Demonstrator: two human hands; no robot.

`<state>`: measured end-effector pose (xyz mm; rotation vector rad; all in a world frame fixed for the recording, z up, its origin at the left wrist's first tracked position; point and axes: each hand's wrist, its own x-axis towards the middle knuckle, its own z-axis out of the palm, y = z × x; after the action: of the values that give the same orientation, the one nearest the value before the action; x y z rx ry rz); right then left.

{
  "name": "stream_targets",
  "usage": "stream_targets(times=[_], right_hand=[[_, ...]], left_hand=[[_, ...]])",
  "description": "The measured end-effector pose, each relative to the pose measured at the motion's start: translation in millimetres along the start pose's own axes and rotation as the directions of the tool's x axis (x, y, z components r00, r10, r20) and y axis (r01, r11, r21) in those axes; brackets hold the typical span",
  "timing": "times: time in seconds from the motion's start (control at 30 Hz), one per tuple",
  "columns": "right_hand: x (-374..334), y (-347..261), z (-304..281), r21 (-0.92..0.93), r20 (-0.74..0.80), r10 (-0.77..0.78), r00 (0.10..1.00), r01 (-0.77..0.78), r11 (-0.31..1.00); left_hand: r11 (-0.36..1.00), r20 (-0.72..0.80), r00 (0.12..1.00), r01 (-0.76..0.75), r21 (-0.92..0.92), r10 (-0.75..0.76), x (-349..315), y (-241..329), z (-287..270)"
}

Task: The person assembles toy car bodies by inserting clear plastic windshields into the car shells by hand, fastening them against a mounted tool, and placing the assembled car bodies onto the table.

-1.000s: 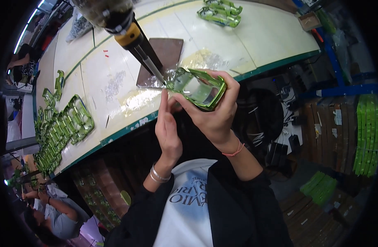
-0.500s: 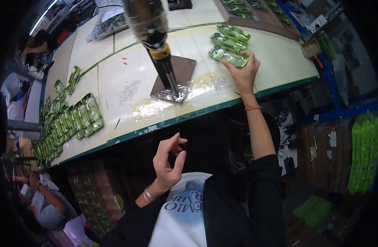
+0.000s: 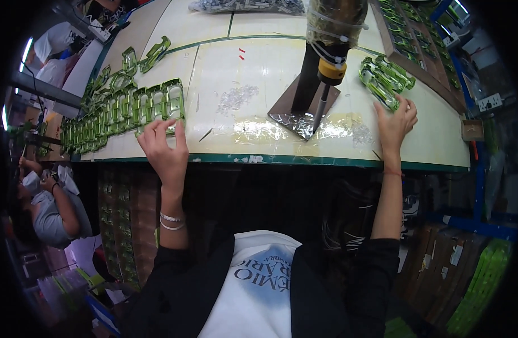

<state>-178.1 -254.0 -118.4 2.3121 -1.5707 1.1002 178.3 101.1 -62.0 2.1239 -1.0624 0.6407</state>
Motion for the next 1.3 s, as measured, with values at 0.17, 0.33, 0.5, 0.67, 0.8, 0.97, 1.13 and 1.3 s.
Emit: stream_targets(times=[0.17, 0.33, 0.5, 0.67, 0.8, 0.97, 1.13, 1.3], right_hand=[[-52.3, -71.2, -87.6, 0.311, 0.048, 0.051, 0.998, -0.064, 0.948], [-109.5, -141.0, -151.2, 0.758, 0.366, 0.029, 0.930, -0.316, 0.570], [-149.3, -198.5, -140.9, 0.691, 0.711, -0.344, 0.613, -0.699, 0.183], [-196.5, -233.8, -107.9, 0.353, 0.719, -0.433, 0.544, -0.822, -0.447], [-210.2, -207.4, -115.7, 0.256, 0.812, -0.331, 0.480, -0.804, -0.537], [-210.2, -189.8, -123.1, 0.285, 0.823, -0.276, 0.497, -0.781, -0.556], [-207.3, -187.2, -126.0, 0.287, 0.850, -0.254, 0.462, -0.809, -0.513], [-201.8, -182.7, -126.3, 0.277, 0.863, -0.223, 0.453, -0.793, -0.542]], left_hand=[[0.968, -0.022, 1.000, -0.003, 0.252, 0.009, 11.9, -31.4, 31.3], [0.989, -0.055, 0.998, -0.023, 0.146, 0.031, 8.3, -40.8, 37.8], [0.980, -0.076, 0.997, -0.015, -0.199, 0.000, -6.4, 7.1, -6.9], [0.821, 0.395, 0.876, -0.001, -0.571, 0.276, -53.5, 73.9, -68.5], [0.638, 0.511, 0.778, 0.190, -0.746, 0.365, -57.5, 83.1, -38.1], [0.918, 0.213, 0.951, -0.133, -0.373, 0.224, -14.6, 45.0, 36.5], [0.917, 0.212, 0.907, -0.311, -0.249, 0.365, -10.2, 32.7, 60.4], [0.921, 0.290, 0.891, -0.269, -0.280, 0.349, -23.7, 44.9, 40.0]])
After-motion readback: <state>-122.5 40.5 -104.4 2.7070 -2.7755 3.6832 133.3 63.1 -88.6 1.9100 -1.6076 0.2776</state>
